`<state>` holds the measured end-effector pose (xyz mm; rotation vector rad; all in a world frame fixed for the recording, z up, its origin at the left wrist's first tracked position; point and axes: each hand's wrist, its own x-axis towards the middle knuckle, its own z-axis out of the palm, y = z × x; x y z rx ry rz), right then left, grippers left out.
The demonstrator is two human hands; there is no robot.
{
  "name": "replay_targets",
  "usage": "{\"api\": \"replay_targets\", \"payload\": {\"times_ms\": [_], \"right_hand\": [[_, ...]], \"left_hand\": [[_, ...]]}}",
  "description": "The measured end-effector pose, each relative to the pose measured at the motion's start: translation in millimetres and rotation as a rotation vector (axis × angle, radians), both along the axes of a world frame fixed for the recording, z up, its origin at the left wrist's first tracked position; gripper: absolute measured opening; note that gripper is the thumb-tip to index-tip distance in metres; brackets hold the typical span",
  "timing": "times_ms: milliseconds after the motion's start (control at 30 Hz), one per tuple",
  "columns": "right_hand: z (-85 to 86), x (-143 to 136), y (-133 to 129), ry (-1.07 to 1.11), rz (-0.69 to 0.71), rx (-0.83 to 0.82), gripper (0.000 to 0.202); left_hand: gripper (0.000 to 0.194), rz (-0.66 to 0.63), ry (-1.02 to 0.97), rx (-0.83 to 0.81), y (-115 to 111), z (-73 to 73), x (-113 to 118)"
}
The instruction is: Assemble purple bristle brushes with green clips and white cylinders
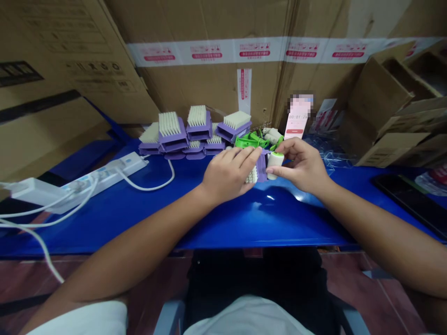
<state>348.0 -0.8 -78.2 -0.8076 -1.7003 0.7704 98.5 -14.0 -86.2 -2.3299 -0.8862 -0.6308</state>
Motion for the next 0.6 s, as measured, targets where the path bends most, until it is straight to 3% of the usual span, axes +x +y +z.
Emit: {"api": "replay_targets", "payload": {"times_ms": [433,600], "right_hand": [[-0.8,4.3,4.7,-0.043,0.059,-0.009,0.038],[0.0,5.1,2.3,-0.081,0.032,-0.038,0.037]], "left_hand": [[0.073,0.032,0.033,-0.021,-4.5,7.5,-1.9],[0.072,0.079,0.028,-0.068,-4.9,8.1,-0.3]]}}
